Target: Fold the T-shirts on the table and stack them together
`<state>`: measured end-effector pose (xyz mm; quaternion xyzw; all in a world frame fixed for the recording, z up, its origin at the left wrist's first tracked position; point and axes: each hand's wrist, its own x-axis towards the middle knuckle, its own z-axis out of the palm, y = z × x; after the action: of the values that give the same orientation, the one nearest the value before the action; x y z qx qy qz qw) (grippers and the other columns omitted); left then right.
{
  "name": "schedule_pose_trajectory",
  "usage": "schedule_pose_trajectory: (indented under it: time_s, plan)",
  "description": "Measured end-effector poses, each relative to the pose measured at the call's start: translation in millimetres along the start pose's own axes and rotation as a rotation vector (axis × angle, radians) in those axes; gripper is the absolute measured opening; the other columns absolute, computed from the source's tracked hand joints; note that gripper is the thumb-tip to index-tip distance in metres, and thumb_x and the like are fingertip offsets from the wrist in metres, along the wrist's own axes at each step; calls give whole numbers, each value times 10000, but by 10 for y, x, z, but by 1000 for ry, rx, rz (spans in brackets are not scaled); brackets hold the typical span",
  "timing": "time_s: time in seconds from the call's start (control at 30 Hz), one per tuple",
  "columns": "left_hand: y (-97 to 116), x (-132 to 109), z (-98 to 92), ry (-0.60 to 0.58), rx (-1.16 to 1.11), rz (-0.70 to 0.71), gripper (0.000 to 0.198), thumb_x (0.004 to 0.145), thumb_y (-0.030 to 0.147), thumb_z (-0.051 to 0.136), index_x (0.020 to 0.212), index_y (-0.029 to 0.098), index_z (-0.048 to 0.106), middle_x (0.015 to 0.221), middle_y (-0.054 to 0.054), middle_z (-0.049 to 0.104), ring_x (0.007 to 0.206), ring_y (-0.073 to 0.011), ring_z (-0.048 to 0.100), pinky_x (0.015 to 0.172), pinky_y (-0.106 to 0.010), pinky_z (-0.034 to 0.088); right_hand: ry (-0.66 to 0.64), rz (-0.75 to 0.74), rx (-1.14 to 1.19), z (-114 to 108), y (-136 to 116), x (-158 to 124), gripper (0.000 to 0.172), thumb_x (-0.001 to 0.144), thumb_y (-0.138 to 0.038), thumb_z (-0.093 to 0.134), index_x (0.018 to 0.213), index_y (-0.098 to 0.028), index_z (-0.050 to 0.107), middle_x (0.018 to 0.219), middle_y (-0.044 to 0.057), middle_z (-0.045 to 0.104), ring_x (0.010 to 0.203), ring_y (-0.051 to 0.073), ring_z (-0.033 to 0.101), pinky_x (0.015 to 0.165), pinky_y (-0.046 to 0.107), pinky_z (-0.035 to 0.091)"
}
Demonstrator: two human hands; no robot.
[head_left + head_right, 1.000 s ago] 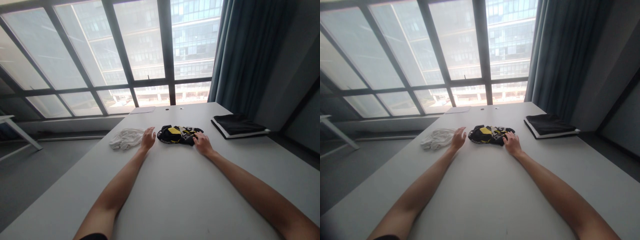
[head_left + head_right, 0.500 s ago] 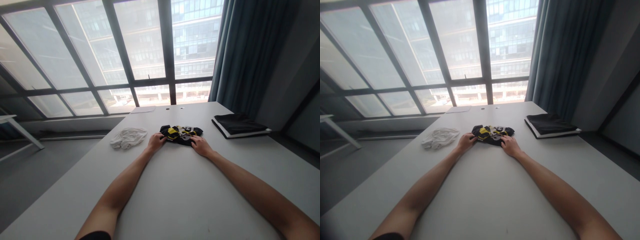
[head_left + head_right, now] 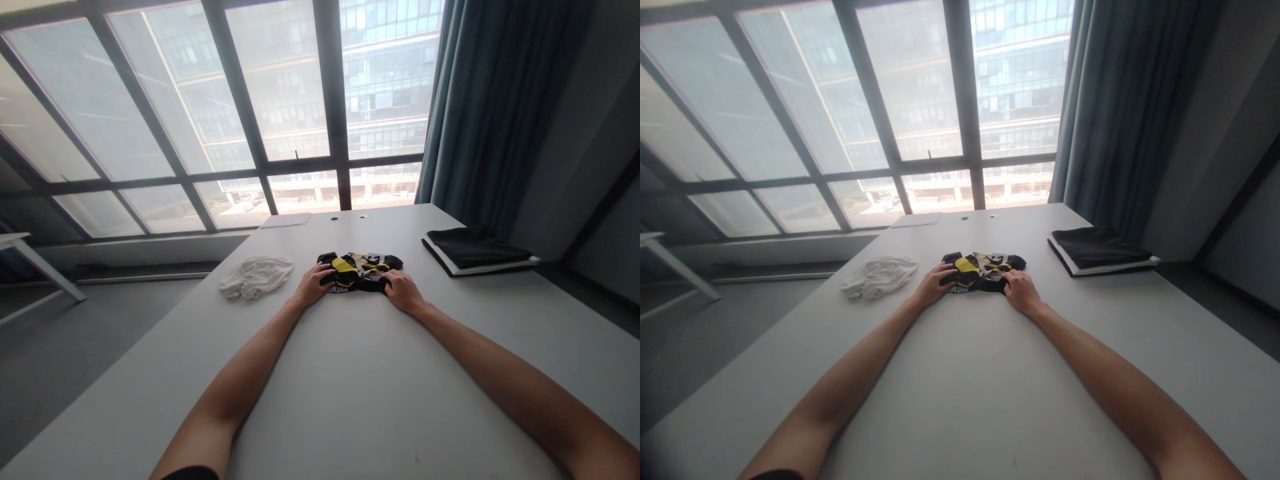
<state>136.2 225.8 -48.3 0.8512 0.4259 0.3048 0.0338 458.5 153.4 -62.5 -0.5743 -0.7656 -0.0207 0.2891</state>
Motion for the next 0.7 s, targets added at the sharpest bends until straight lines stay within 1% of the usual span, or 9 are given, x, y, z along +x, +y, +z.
schedule_pose_trajectory:
  time_s: [0.07,0.13,0.2,0.27,0.3,0.37,0.5,0.57,0.7]
  plan:
    - [-16,-2,15,-51,-24,-6,407,850,410,708,1232,271,722,1384,-69,628,1327,-288,531,1127,-409,400,4,1,-10,-10,-15,-1,326,875,-135,504,1135,-181,694,1114,94,687,1066,242,587,996,340,387]
    - [-13,4,8,-61,-54,-37,382,850,433,703,1201,286,740,1324,-62,672,1250,-279,595,1091,-389,427,16,8,-21,-19,-39,0,299,859,-124,504,1079,-185,697,1068,91,682,1038,243,583,972,340,391]
    - [7,18,-16,-36,-103,-101,284,849,441,700,1075,291,782,1175,-58,742,1150,-275,653,1036,-369,450,30,22,-35,-29,-62,2,273,835,-112,505,1021,-190,690,1012,88,675,1002,246,578,944,343,394]
    - [32,40,-42,6,-147,-183,220,863,447,676,894,266,797,964,-73,776,1031,-281,694,964,-361,470,49,36,-48,-41,-72,7,256,809,-99,506,975,-195,676,970,87,666,976,250,570,918,349,392]
    - [40,53,-51,30,-163,-219,248,873,456,659,823,249,787,876,-80,770,973,-283,705,926,-360,478,60,43,-55,-48,-66,11,248,798,-93,506,953,-198,669,954,88,661,966,252,566,908,353,391]
    - [39,78,-54,77,-194,-271,323,887,489,627,768,223,766,788,-82,750,890,-283,706,858,-355,489,93,63,-70,-64,-30,22,223,786,-88,507,910,-204,651,931,89,654,947,257,561,895,362,387]
    - [-63,111,-19,172,-328,-392,483,899,596,548,794,171,751,776,-68,742,793,-255,689,722,-318,514,172,127,-97,-92,126,49,186,792,-91,509,874,-212,623,930,92,651,949,267,555,928,385,375]
    - [-159,111,-1,234,-408,-465,562,920,637,479,858,148,748,797,-76,746,788,-243,691,687,-304,529,198,168,-106,-94,206,57,179,803,-98,506,877,-214,621,942,96,653,962,275,554,949,399,369]
    - [-347,81,1,373,-510,-587,612,964,624,377,1070,118,706,931,-118,756,861,-236,707,744,-318,560,208,220,-107,-70,269,55,185,810,-101,499,885,-210,628,957,98,656,962,279,555,949,403,373]
